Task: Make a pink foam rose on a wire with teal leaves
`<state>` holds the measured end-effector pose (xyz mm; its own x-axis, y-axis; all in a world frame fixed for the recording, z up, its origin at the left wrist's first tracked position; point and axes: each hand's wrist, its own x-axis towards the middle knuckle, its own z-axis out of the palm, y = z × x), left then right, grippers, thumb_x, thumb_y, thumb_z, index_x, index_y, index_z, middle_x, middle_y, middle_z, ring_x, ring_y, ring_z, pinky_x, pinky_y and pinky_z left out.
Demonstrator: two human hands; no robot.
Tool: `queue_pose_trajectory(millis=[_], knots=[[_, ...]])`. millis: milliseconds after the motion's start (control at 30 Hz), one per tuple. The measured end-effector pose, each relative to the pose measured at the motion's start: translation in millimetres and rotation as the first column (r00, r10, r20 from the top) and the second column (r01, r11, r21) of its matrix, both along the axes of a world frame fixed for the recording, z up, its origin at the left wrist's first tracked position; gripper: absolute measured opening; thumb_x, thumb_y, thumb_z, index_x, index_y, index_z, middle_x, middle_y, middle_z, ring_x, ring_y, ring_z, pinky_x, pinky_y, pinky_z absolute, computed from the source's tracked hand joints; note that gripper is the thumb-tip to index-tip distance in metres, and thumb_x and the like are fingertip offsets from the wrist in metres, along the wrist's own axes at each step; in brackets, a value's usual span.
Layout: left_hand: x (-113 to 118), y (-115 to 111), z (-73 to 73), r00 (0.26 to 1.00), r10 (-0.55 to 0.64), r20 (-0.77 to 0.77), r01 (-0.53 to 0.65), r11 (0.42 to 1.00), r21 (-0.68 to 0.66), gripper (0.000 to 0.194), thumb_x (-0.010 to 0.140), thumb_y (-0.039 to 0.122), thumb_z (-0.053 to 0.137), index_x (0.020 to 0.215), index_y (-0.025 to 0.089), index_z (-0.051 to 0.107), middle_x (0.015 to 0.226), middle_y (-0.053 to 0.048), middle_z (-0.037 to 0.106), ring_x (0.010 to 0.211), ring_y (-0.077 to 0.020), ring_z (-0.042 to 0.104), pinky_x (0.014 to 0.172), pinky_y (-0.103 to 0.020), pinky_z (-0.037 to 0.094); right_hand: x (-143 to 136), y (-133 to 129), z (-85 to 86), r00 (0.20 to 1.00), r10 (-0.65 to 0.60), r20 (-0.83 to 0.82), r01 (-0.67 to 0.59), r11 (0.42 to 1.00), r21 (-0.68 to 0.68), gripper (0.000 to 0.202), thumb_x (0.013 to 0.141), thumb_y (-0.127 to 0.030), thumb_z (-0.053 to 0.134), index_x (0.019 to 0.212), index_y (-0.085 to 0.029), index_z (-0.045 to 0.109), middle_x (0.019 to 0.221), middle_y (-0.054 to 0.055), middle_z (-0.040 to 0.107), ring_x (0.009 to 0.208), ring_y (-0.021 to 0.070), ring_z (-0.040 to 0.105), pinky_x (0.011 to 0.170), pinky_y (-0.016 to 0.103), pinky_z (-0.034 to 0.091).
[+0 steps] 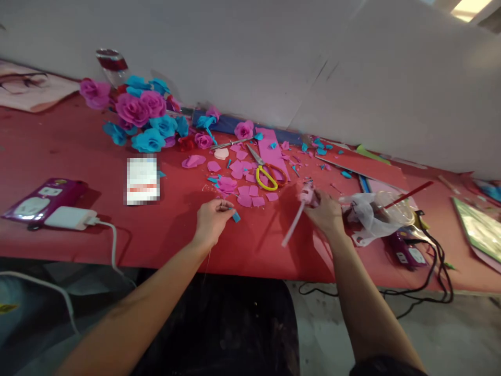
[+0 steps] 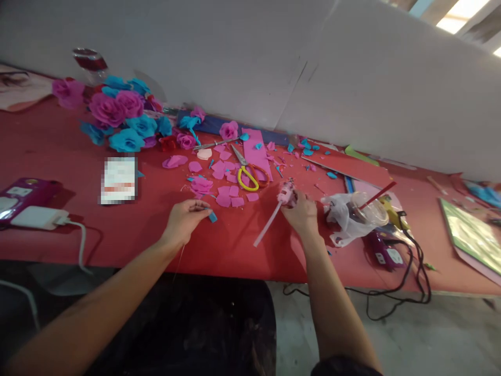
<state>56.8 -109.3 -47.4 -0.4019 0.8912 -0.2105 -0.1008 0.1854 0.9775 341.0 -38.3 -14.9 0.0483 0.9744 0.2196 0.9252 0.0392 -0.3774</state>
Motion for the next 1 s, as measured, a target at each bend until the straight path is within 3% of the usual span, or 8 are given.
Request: queue_pose_trajectory(millis=[133, 167, 200, 267, 333, 400, 500, 1000], knots=[[-1, 1, -4.3, 0.999, 0.007, -0.038, -0.007, 1.000, -0.007, 0.010, 0.055, 0.016, 0.073, 0.063, 0.018, 0.069, 0.061, -0.003, 0.066, 0.057, -0.0138, 0.058, 0.058, -0.025, 0.042, -18, -44, 16.0, 0.964, 0.090, -0.250, -0.095, 0.995, -0.007, 0.029, 0.082, -0.036, 0.051, 0.092, -0.016, 0.069, 0.073, 0.007, 0.070, 0.070, 0.0243, 0.065, 0.068, 0.038, 0.052], [-1, 0, -4.3, 0.999, 0.003, -0.044, -0.003, 1.000, -0.009, 0.010, 0.055, 0.016, 0.073, 0.063, 0.018, 0.069, 0.061, -0.003, 0.066, 0.058, -0.0140, 0.058, 0.059, -0.025, 0.042, -26, -54, 20.1, 0.922, 0.156, -0.354, -0.179, 0.983, -0.032, 0.029, 0.083, -0.037, 0.053, 0.095, -0.017, 0.070, 0.077, 0.007, 0.072, 0.074, 0.0248, 0.066, 0.072, 0.038, 0.053], [-2, 0, -4.4, 0.998, -0.004, -0.056, 0.003, 1.000, -0.013, 0.009, 0.055, 0.015, 0.073, 0.064, 0.018, 0.069, 0.062, -0.003, 0.066, 0.058, -0.0142, 0.059, 0.059, -0.025, 0.042, -35, -64, 23.6, 0.864, 0.246, -0.439, -0.293, 0.955, -0.043, 0.028, 0.083, -0.037, 0.055, 0.099, -0.019, 0.070, 0.085, 0.006, 0.073, 0.082, 0.0257, 0.067, 0.078, 0.040, 0.053], [-2, 1, -5.1, 0.996, -0.023, -0.087, 0.021, 1.000, -0.016, 0.009, 0.057, 0.016, 0.072, 0.065, 0.018, 0.069, 0.063, -0.003, 0.067, 0.059, -0.0147, 0.059, 0.060, -0.025, 0.042, -54, -79, 28.3, 0.728, 0.408, -0.551, -0.541, 0.836, -0.095, 0.028, 0.085, -0.033, 0.056, 0.108, -0.026, 0.070, 0.101, 0.005, 0.073, 0.103, 0.0268, 0.065, 0.094, 0.042, 0.049], [-3, 1, -6.7, 0.994, -0.036, -0.107, 0.035, 0.999, -0.006, 0.009, 0.057, 0.017, 0.072, 0.065, 0.018, 0.070, 0.063, -0.003, 0.067, 0.060, -0.0150, 0.059, 0.061, -0.026, 0.042, -70, -86, 29.1, 0.646, 0.464, -0.605, -0.671, 0.724, -0.161, 0.031, 0.086, -0.028, 0.055, 0.113, -0.031, 0.068, 0.111, 0.003, 0.071, 0.115, 0.0255, 0.060, 0.102, 0.041, 0.044], [-3, 2, -8.2, 0.994, -0.043, -0.103, 0.043, 0.999, 0.003, 0.009, 0.057, 0.017, 0.073, 0.065, 0.019, 0.070, 0.063, -0.003, 0.067, 0.061, -0.0153, 0.059, 0.062, -0.026, 0.042, -80, -88, 26.8, 0.638, 0.463, -0.616, -0.691, 0.698, -0.190, 0.032, 0.086, -0.026, 0.056, 0.114, -0.033, 0.068, 0.115, 0.002, 0.071, 0.119, 0.0250, 0.059, 0.105, 0.041, 0.042], [-3, 2, -8.1, 0.993, -0.055, -0.107, 0.055, 0.998, -0.008, 0.007, 0.058, 0.017, 0.073, 0.064, 0.019, 0.070, 0.062, -0.003, 0.066, 0.061, -0.0159, 0.060, 0.061, -0.027, 0.042, -86, -85, 21.7, 0.644, 0.456, -0.615, -0.680, 0.709, -0.187, 0.036, 0.085, -0.024, 0.057, 0.118, -0.034, 0.066, 0.116, 0.001, 0.070, 0.120, 0.0255, 0.058, 0.105, 0.042, 0.042], [-4, 2, -7.5, 0.980, -0.086, -0.178, 0.083, 0.996, -0.023, 0.006, 0.061, 0.018, 0.071, 0.067, 0.019, 0.069, 0.067, -0.004, 0.068, 0.064, -0.0172, 0.062, 0.062, -0.028, 0.044, -88, -80, 20.2, 0.634, 0.449, -0.630, -0.701, 0.677, -0.223, 0.036, 0.089, -0.026, 0.056, 0.123, -0.035, 0.063, 0.128, -0.001, 0.065, 0.121, 0.0229, 0.058, 0.106, 0.038, 0.041]])
